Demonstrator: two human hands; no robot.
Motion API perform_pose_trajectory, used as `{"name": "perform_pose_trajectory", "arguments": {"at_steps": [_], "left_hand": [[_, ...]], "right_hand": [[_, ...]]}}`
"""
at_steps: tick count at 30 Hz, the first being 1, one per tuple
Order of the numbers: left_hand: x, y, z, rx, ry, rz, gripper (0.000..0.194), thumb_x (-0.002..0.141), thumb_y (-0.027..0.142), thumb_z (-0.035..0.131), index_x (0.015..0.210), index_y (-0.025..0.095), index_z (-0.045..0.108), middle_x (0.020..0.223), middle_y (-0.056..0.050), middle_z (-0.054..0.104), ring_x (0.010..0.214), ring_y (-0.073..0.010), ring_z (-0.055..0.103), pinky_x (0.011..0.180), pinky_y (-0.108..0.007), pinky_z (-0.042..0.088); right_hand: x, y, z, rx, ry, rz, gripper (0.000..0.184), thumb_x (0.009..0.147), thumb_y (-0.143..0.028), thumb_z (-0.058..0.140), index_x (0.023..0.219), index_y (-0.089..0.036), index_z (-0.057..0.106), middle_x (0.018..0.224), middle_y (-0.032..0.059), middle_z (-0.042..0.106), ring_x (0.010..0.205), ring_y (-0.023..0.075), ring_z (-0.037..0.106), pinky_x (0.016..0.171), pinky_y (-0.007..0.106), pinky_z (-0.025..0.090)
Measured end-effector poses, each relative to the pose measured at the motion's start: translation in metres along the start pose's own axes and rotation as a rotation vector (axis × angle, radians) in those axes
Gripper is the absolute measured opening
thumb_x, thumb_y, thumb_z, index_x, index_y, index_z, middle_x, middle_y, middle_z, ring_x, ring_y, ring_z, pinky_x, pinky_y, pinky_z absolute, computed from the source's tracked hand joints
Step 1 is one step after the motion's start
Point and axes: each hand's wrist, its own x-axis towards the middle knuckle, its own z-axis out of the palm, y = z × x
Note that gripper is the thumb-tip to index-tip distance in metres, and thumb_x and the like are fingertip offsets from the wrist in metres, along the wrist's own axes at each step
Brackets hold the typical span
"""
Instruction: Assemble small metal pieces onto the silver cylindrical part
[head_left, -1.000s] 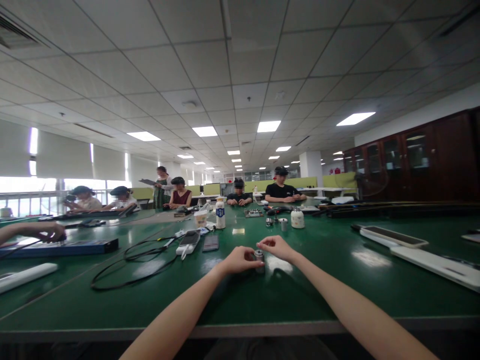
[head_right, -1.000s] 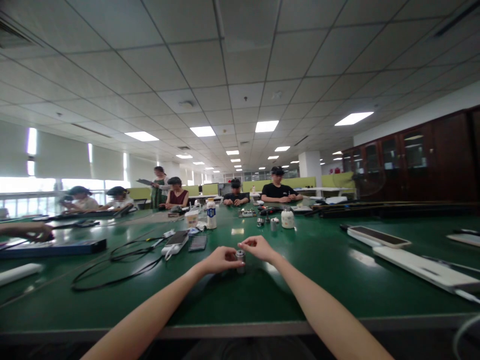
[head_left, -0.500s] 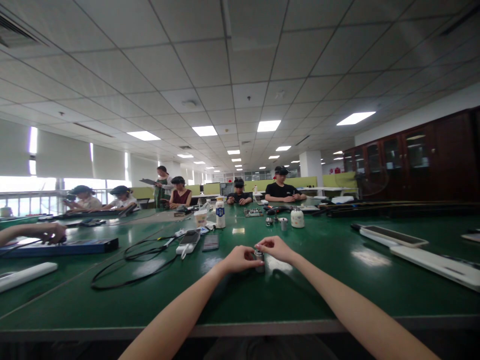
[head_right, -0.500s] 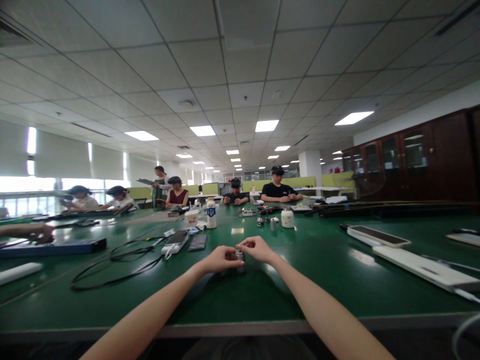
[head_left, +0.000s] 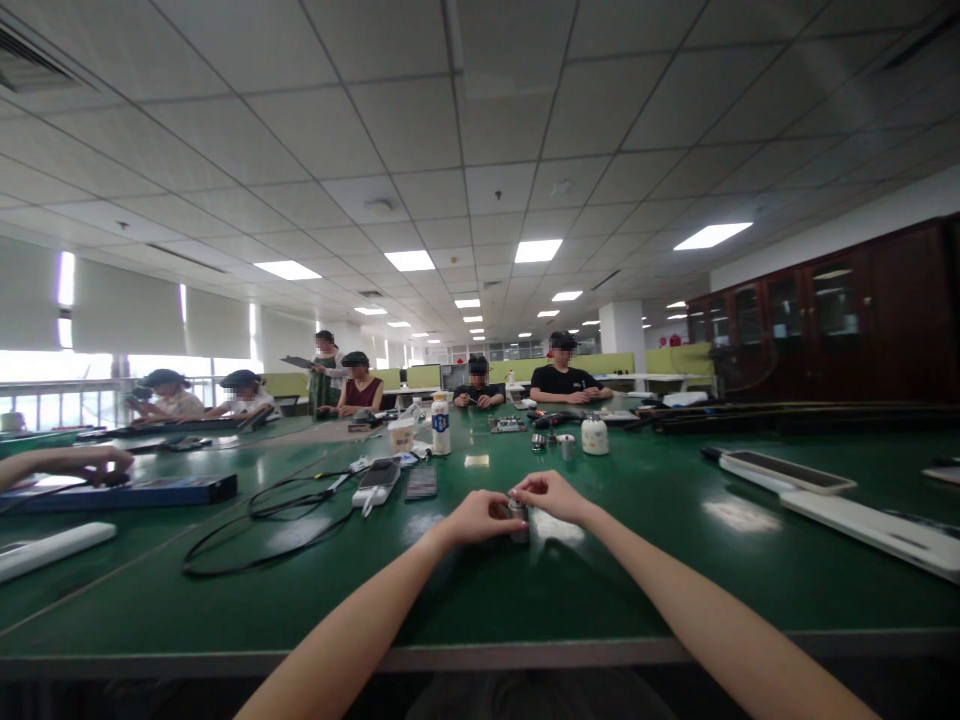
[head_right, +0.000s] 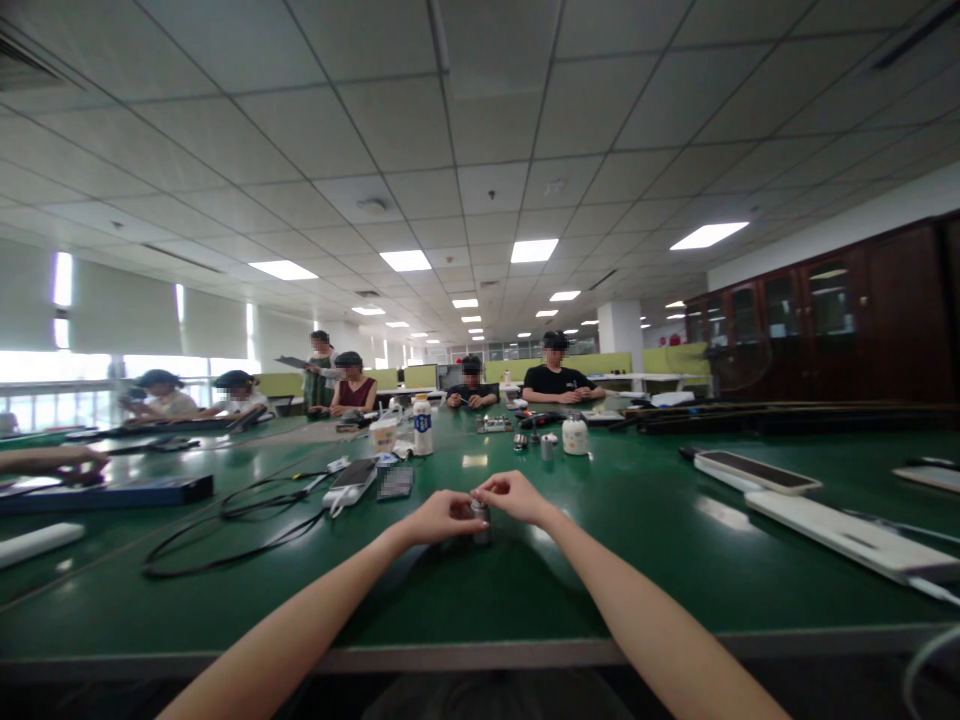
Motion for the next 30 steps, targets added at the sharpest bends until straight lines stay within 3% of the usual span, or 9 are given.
{"name": "perform_pose_trajectory", "arguments": {"at_steps": [14,17,21,24,30], "left_hand": [[0.000,0.000,-0.001,-0.008,-0.018,0.007,0.054,0.069,0.062,0.058,0.088,0.012,0.067,0.071,-0.003,0.065,0.062,-0.0131,0.055,0.053,-0.020,0.036],[0.000,0.000,-0.001,-0.016,-0.017,0.011,0.054,0.068,0.062,0.058,0.085,0.012,0.066,0.069,-0.003,0.064,0.061,-0.0123,0.054,0.052,-0.019,0.035],[0.000,0.003,-0.002,-0.007,-0.012,0.000,0.055,0.067,0.063,0.059,0.085,0.012,0.066,0.069,-0.003,0.064,0.060,-0.0122,0.054,0.053,-0.020,0.035],[-0.001,0.004,-0.001,0.007,-0.006,-0.012,0.055,0.067,0.063,0.058,0.085,0.012,0.066,0.069,-0.003,0.064,0.060,-0.0124,0.054,0.053,-0.020,0.035],[0.000,0.001,0.000,-0.020,-0.007,0.023,0.052,0.068,0.061,0.059,0.086,0.012,0.067,0.068,-0.003,0.063,0.060,-0.0124,0.054,0.053,-0.020,0.035]], "right_hand": [[-0.004,-0.007,-0.004,-0.089,-0.064,-0.001,0.049,0.065,-0.056,0.066,0.085,-0.012,0.071,0.062,0.0028,0.064,0.052,0.0097,0.048,0.048,0.021,0.031],[-0.001,-0.005,-0.006,-0.140,0.021,0.003,0.050,0.069,-0.061,0.059,0.066,-0.012,0.067,0.052,0.0007,0.057,0.047,0.0093,0.046,0.046,0.021,0.030],[0.005,-0.004,-0.012,-0.171,0.211,0.019,0.065,0.079,-0.068,0.038,0.044,-0.015,0.054,0.038,-0.0016,0.042,0.039,0.0083,0.040,0.045,0.022,0.031],[0.005,-0.007,-0.014,-0.149,0.218,-0.002,0.063,0.079,-0.067,0.039,0.054,-0.015,0.061,0.039,-0.0024,0.042,0.040,0.0089,0.042,0.046,0.022,0.033],[-0.003,-0.011,-0.006,-0.166,0.030,0.003,0.047,0.069,-0.059,0.061,0.075,-0.013,0.069,0.051,0.0000,0.056,0.045,0.0091,0.044,0.044,0.021,0.032]]}}
